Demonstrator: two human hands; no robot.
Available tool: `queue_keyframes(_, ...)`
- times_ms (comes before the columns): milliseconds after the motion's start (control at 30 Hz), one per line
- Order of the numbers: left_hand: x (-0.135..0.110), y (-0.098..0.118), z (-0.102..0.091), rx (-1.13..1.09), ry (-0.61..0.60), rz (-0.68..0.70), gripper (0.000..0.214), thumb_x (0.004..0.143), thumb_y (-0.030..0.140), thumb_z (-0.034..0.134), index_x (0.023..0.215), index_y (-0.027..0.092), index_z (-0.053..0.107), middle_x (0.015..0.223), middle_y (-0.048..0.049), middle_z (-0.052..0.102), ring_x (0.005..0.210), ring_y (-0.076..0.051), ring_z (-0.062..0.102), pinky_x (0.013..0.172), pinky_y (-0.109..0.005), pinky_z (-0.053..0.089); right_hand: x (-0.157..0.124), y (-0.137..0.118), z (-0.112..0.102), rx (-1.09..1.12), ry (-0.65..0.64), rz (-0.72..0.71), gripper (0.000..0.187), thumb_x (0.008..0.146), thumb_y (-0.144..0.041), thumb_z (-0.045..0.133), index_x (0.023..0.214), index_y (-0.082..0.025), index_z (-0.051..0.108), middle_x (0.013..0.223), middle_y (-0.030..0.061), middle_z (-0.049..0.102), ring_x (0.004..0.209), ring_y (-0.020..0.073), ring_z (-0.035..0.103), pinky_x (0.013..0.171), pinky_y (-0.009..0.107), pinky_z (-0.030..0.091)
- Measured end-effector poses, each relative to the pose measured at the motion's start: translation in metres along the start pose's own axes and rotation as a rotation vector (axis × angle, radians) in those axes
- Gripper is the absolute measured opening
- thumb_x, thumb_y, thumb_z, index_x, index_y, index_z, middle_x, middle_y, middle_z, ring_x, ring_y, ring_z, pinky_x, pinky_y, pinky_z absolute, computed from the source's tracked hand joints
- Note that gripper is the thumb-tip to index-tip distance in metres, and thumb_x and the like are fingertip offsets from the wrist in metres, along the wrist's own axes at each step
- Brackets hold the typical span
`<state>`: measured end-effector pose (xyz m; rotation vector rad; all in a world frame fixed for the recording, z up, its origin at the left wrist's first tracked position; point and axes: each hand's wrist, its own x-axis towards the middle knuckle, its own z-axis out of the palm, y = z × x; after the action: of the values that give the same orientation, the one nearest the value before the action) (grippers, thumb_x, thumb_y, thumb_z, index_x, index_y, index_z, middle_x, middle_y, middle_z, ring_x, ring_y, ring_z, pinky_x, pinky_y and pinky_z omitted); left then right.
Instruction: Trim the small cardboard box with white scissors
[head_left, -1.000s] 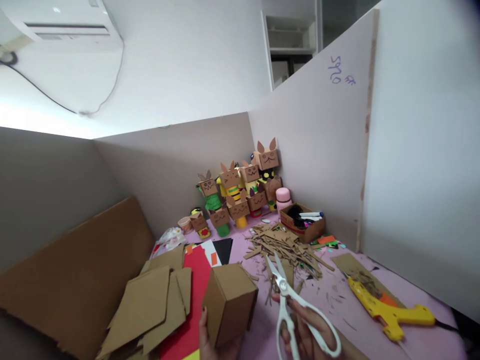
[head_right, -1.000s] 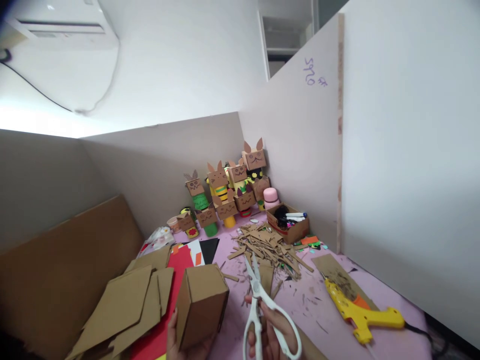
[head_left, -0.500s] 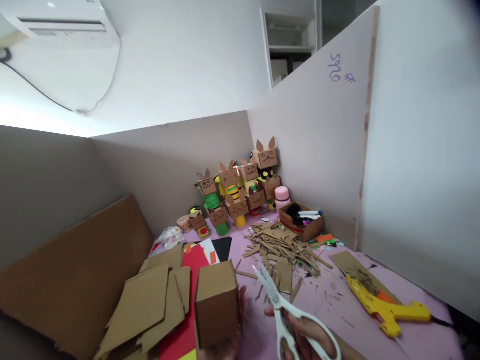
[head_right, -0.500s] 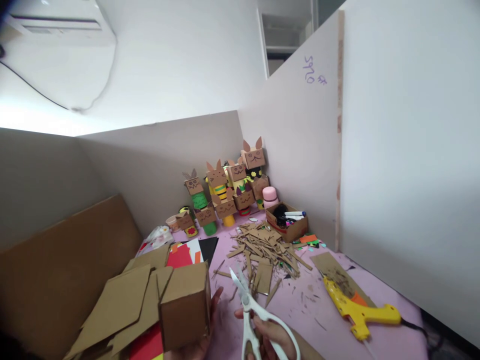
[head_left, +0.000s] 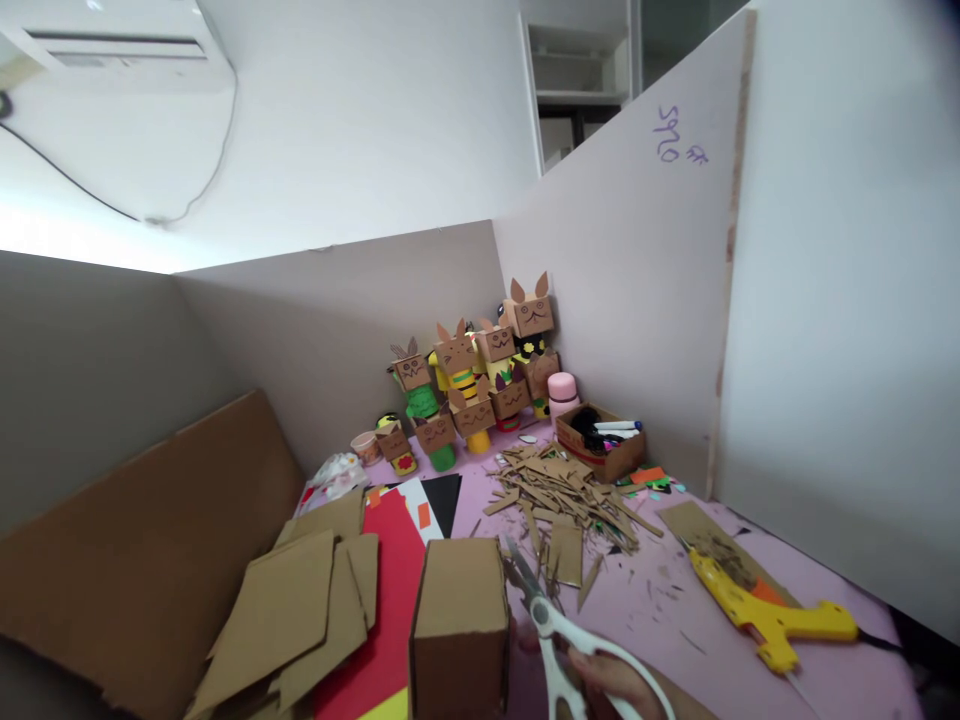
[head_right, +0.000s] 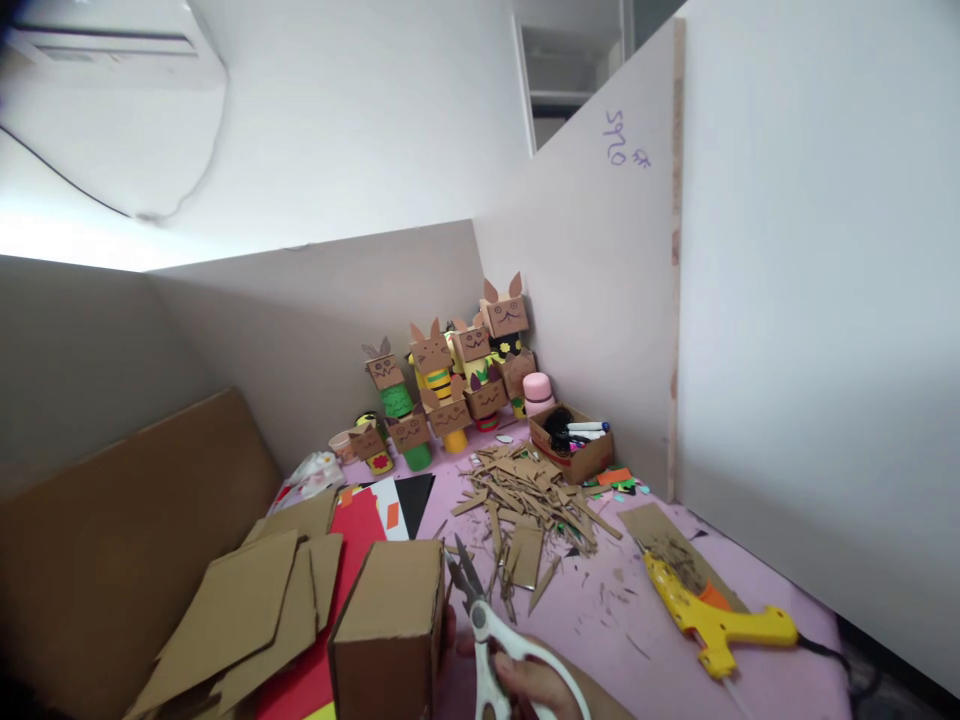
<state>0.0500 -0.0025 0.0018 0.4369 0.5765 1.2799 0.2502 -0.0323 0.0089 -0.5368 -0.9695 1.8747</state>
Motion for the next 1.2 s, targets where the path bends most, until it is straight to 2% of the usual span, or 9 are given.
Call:
queue_keyframes(167, 0.011, 0.006, -0.012, -0.029, -0.021, -0.033, 0.056, 0.074, 0.033, 0.062, 0.125, 0.012, 0.054, 0.116, -0.02, 0.064, 0.109, -0.034, 0.058, 0.093, -0.047, 0.043, 0.006, -0.009, -0.003, 0.335, 0.172, -0.062, 0.047, 0.075, -0.05, 0.065, 0.108, -0.016, 0.063, 0.051, 0.0008, 0.066, 0.043, 0.0117, 0.059, 0.043, 0.018, 0.044)
queue_keyframes(300, 0.014, 0.01, -0.013, -0.069, -0.072, -0.009, 0.029, 0.079, 0.029, 0.06, 0.106, 0.021, 0.068, 0.102, -0.0117, 0.072, 0.098, -0.031, 0.064, 0.089, -0.052, 0.045, 0.006, -0.027, -0.001, 0.36, 0.344, -0.124, 0.051, 0.07, -0.042, 0.074, 0.112, -0.018, 0.06, 0.051, -0.0009, 0.066, 0.042, 0.0116, 0.057, 0.046, 0.02, 0.046)
queue_keyframes(467, 0.015, 0.006, -0.008, -0.107, -0.207, 0.129, 0.024, 0.085, 0.027, 0.052, 0.101, 0.03, 0.07, 0.1, -0.0072, 0.072, 0.09, -0.026, 0.068, 0.079, -0.041, 0.053, 0.008, -0.019, -0.005, 0.231, 0.364, -0.158, 0.058, 0.074, -0.047, 0.069, 0.121, -0.017, 0.053, 0.054, -0.0002, 0.067, 0.046, 0.0133, 0.06, 0.047, 0.021, 0.045)
queue_keyframes(567, 0.017, 0.003, -0.007, -0.095, -0.228, 0.126, 0.025, 0.086, 0.023, 0.052, 0.101, 0.029, 0.07, 0.1, -0.0057, 0.072, 0.09, -0.024, 0.068, 0.083, -0.038, 0.052, 0.011, -0.005, -0.008, 0.057, 0.364, -0.206, 0.071, 0.069, -0.05, 0.073, 0.126, -0.017, 0.047, 0.061, 0.0002, 0.068, 0.053, 0.0168, 0.063, 0.048, 0.024, 0.045)
queue_keyframes(700, 0.014, -0.005, -0.004, -0.02, -0.236, -0.037, 0.023, 0.084, 0.024, 0.055, 0.101, 0.024, 0.071, 0.102, -0.0083, 0.071, 0.103, -0.028, 0.062, 0.097, -0.043, 0.041, 0.013, 0.005, -0.009, -0.098, 0.391, -0.34, 0.069, 0.065, -0.047, 0.077, 0.122, -0.019, 0.052, 0.08, 0.0047, 0.07, 0.086, 0.0264, 0.065, 0.077, 0.036, 0.049)
queue_keyframes(767, 0.011, -0.009, -0.003, -0.032, -0.229, -0.156, 0.024, 0.084, 0.03, 0.056, 0.102, 0.023, 0.07, 0.104, -0.0095, 0.071, 0.11, -0.03, 0.058, 0.1, -0.046, 0.037, 0.012, 0.004, -0.009, -0.148, 0.437, -0.407, 0.064, 0.063, -0.046, 0.077, 0.118, -0.02, 0.057, 0.092, 0.0075, 0.071, 0.108, 0.032, 0.057, 0.095, 0.041, 0.04)
queue_keyframes(833, 0.007, -0.012, -0.001, -0.037, -0.218, -0.245, 0.028, 0.083, 0.034, 0.057, 0.106, 0.024, 0.068, 0.108, -0.0103, 0.07, 0.115, -0.032, 0.053, 0.102, -0.048, 0.034, 0.01, -0.001, -0.01, -0.186, 0.454, -0.41, 0.064, 0.062, -0.047, 0.077, 0.117, -0.02, 0.058, 0.097, 0.009, 0.071, 0.115, 0.0352, 0.052, 0.1, 0.046, 0.035)
queue_keyframes(1033, 0.008, -0.012, 0.011, 0.073, -0.315, -0.182, 0.032, 0.082, 0.039, 0.057, 0.11, 0.025, 0.066, 0.123, -0.0084, 0.062, 0.127, -0.03, 0.041, 0.109, -0.046, 0.021, 0.007, -0.015, -0.017, -0.131, 0.451, -0.345, 0.067, 0.063, -0.049, 0.075, 0.121, -0.021, 0.057, 0.098, 0.0082, 0.072, 0.104, 0.0329, 0.059, 0.092, 0.042, 0.043)
queue_keyframes(1200, 0.013, -0.014, 0.016, 0.115, -0.389, -0.108, 0.036, 0.086, 0.041, 0.05, 0.119, 0.028, 0.059, 0.127, -0.0054, 0.059, 0.133, -0.027, 0.032, 0.111, -0.046, 0.014, 0.008, -0.012, -0.021, -0.057, 0.49, -0.269, 0.058, 0.059, -0.045, 0.077, 0.109, -0.02, 0.063, 0.087, 0.0038, 0.073, 0.083, 0.0263, 0.064, 0.072, 0.032, 0.048)
